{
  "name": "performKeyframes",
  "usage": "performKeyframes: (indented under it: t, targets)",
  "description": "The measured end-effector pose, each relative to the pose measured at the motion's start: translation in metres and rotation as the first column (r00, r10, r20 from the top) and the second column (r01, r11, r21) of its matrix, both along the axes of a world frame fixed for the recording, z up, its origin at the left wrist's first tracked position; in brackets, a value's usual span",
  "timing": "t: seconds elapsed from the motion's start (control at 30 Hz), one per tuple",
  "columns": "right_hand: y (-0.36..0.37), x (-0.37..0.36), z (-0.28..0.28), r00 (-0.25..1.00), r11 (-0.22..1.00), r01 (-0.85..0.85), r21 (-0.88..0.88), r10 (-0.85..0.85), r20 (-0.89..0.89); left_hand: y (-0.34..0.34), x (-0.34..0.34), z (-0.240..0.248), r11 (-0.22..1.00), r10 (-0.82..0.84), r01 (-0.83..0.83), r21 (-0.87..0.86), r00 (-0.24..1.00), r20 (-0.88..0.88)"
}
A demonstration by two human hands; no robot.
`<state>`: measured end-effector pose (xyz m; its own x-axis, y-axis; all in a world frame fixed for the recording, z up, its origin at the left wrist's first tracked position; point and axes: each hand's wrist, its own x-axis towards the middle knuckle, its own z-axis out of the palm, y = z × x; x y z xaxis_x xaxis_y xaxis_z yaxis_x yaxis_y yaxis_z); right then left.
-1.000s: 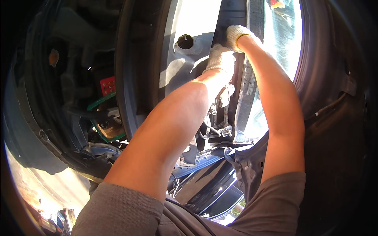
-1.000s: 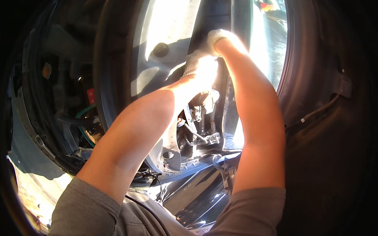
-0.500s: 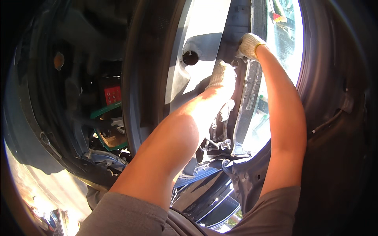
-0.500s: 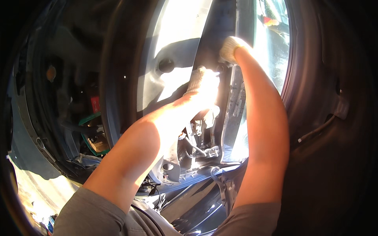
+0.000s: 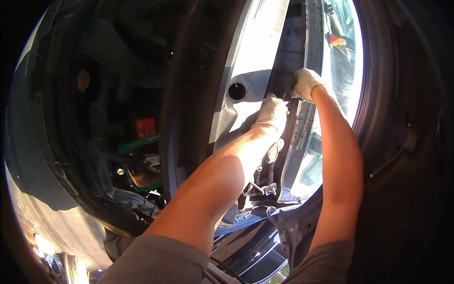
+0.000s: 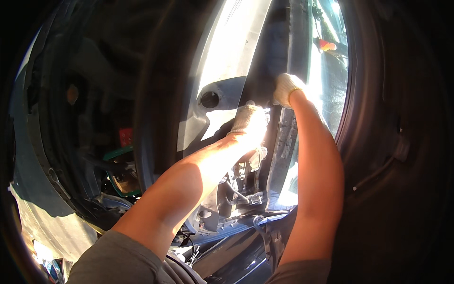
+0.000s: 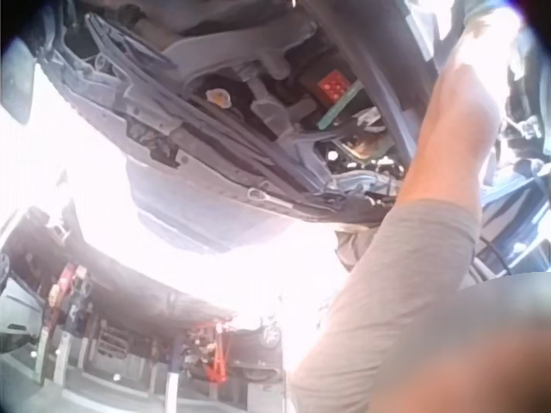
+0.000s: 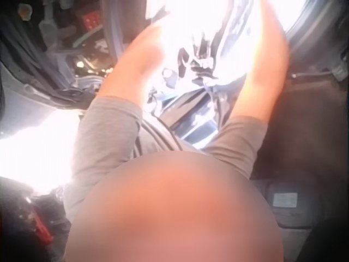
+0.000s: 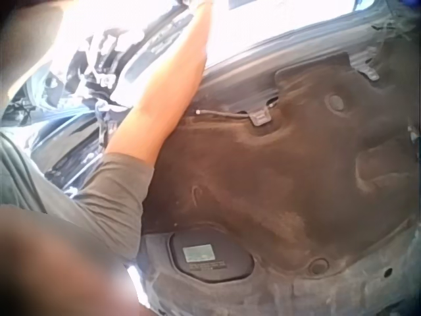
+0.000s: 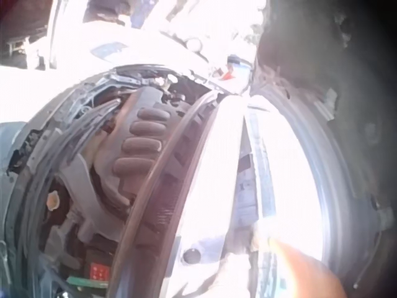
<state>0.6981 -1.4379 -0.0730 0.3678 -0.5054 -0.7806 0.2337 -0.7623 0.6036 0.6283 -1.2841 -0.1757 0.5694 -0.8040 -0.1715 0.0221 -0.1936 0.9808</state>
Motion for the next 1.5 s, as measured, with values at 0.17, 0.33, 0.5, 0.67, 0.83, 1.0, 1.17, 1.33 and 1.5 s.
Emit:
performKeyframes:
  t: [0.17, 0.33, 0.5, 0.67, 0.83, 1.0, 1.17, 1.33, 1.5]
  targets:
    - [0.019, 0.01, 0.015, 0.958, 0.971, 0.222, 0.087, -0.234, 0.166, -0.003, -0.002, -0.001, 1.0, 0.002, 0.002, 0.021, 0.985, -0.172]
    - [0.031, 0.008, 0.015, 0.99, 0.995, 0.096, 0.02, -0.097, 0.098, -0.008, -0.004, -0.004, 0.993, 0.107, -0.086, 0.083, 0.951, -0.29]
    - [0.028, -0.01, 0.004, 0.906, 0.962, 0.264, 0.071, -0.273, 0.323, -0.004, 0.002, 0.001, 0.98, -0.156, 0.101, 0.174, 0.927, 0.34]
    - [0.029, -0.013, -0.005, 0.939, 0.979, 0.205, 0.011, -0.2, 0.28, -0.002, 0.009, 0.008, 0.921, -0.365, 0.251, 0.297, 0.82, 0.441]
    - [0.041, -0.008, 0.001, 0.876, 0.943, 0.33, 0.031, -0.318, 0.363, 0.001, 0.009, 0.012, 0.946, -0.273, 0.203, 0.251, 0.92, 0.282]
    - [0.054, -0.004, -0.012, 0.936, 0.944, 0.296, -0.147, -0.255, 0.242, 0.003, 0.013, 0.015, 0.958, -0.211, 0.188, 0.215, 0.973, 0.091]
    - [0.062, -0.009, -0.023, 0.932, 0.977, 0.197, -0.078, -0.162, 0.324, -0.008, 0.012, 0.004, 0.955, -0.253, 0.212, 0.209, 0.948, 0.192]
    - [0.07, -0.003, -0.027, 0.93, 0.951, 0.261, -0.164, -0.202, 0.306, -0.015, 0.007, -0.006, 0.96, -0.265, 0.232, 0.157, 0.933, 0.244]
    - [0.078, -0.006, -0.015, 0.946, 0.969, 0.21, -0.127, -0.169, 0.277, -0.009, 0.018, 0.004, 0.919, -0.386, 0.337, 0.205, 0.874, 0.296]
